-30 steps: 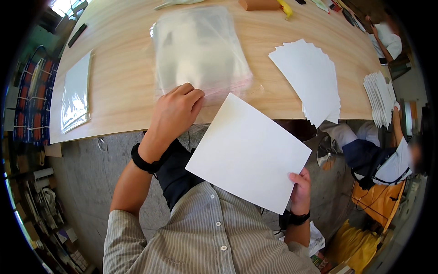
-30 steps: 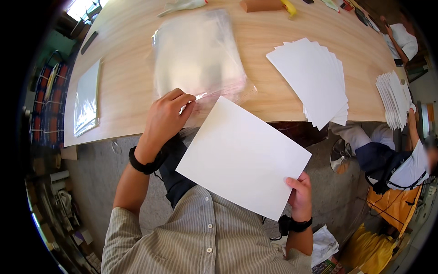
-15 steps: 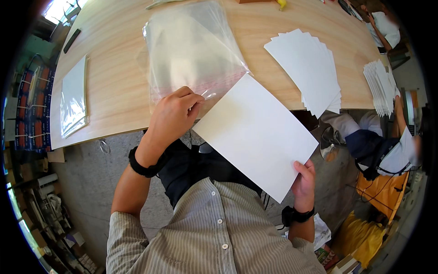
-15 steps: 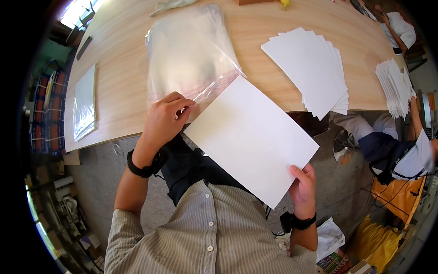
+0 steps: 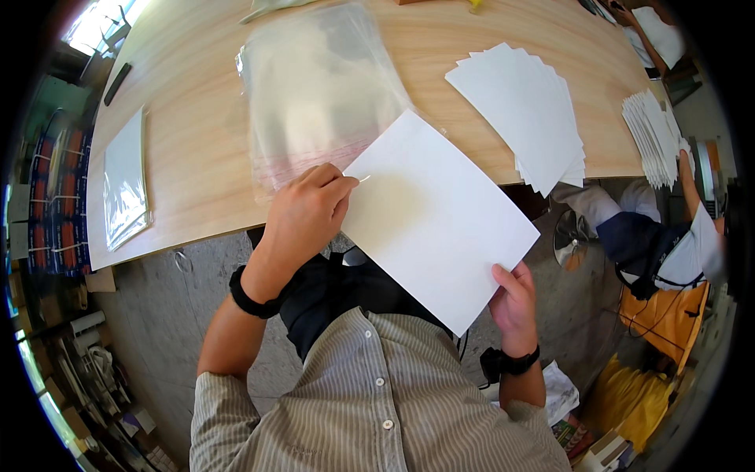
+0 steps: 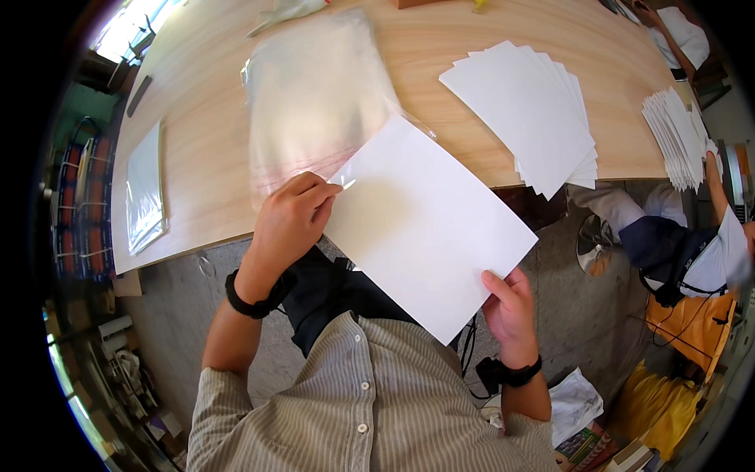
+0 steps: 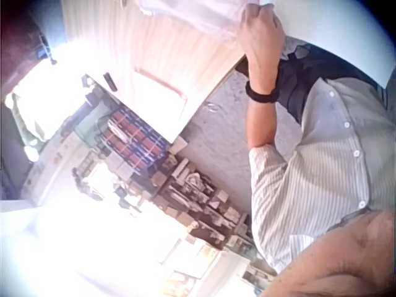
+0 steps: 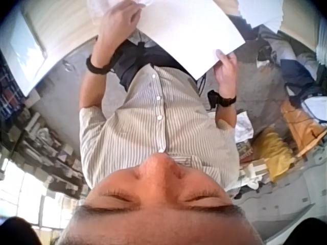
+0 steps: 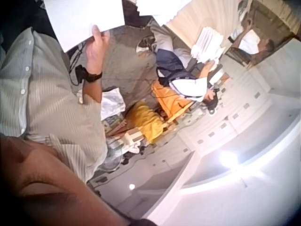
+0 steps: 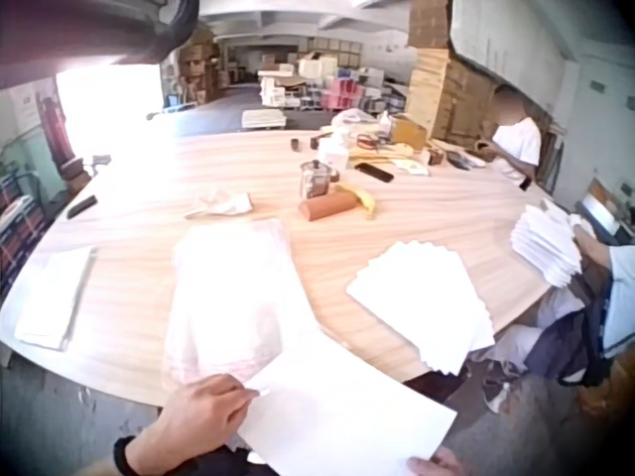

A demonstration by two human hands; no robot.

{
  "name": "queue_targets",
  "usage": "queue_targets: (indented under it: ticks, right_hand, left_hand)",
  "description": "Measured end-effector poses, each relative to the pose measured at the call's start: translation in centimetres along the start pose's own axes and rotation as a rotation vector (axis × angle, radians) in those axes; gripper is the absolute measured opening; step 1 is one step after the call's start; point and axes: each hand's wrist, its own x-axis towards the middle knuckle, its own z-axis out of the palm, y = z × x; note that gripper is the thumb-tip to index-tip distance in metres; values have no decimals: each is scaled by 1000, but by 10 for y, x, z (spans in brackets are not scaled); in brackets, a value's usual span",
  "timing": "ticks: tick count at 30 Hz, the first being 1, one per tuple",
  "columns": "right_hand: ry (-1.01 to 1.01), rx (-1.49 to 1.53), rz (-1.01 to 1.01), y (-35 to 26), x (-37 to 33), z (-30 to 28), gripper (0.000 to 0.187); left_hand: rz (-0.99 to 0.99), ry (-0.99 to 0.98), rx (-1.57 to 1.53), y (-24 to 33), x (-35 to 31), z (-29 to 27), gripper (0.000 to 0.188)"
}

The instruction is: The person inserts white paper sheets into plastic bags and seals them by hand on a table.

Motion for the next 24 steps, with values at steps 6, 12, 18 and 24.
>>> queue_targets:
  ticks: [6,12,18,24]
  right_hand:
    - [1,-5,46,0,11,12,41]
    - [-46,15,87,2,25,25,38]
    - [-75,1,73,2,38,59,31]
    - [-134,56,116,2,53,80,34]
  left_hand:
    - [77,11,13,12,0,3,14]
    - [159,-40,-27,31,-1,10,15]
    - [255,-106,-41,49,-2,19,18]
    - [343,-146,0,61,-3,18,21]
